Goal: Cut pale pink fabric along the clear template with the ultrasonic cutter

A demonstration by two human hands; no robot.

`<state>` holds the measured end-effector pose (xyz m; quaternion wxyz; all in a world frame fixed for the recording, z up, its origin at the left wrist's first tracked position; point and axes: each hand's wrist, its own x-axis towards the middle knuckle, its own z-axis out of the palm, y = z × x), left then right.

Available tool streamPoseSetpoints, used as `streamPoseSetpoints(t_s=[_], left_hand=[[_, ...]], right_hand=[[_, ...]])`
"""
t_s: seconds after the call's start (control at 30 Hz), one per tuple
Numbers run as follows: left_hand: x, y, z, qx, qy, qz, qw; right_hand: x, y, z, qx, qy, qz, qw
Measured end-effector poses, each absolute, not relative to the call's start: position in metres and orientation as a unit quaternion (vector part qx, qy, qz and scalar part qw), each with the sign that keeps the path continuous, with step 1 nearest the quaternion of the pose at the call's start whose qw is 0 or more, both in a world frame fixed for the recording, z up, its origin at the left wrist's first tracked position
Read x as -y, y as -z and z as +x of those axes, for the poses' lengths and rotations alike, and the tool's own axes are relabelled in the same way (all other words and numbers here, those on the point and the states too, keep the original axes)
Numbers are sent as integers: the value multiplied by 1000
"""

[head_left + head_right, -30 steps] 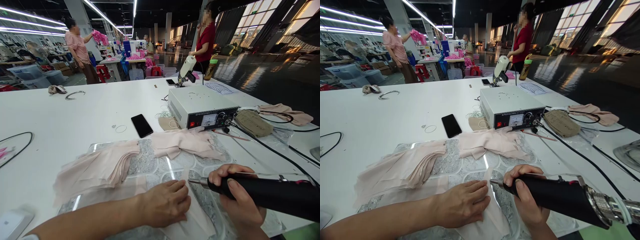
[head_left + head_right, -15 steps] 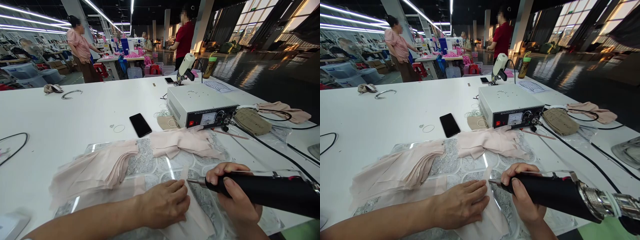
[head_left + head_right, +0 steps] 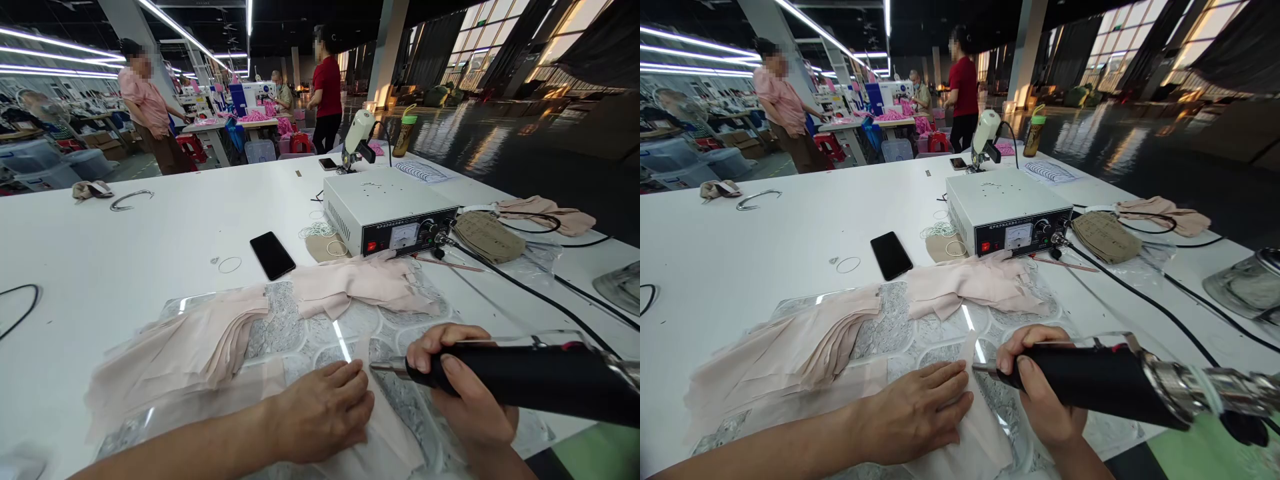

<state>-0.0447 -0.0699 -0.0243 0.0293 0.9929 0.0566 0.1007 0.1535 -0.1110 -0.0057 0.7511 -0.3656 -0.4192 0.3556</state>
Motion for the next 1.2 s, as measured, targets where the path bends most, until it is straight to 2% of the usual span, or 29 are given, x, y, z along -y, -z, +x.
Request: streamPoseSetpoints(t_s=[0.37,0.67,1.2], left_hand=[[68,24,-45,-47,-93,994,39],[68,24,-44,-46,-92,994,30],[68,24,-44,-47,-93,994,33]], right_hand=[[155,0,168,468,-378,-398,693],[132,17,163,402,-374,-352,758],[125,21,160,378,-382,-352,767]])
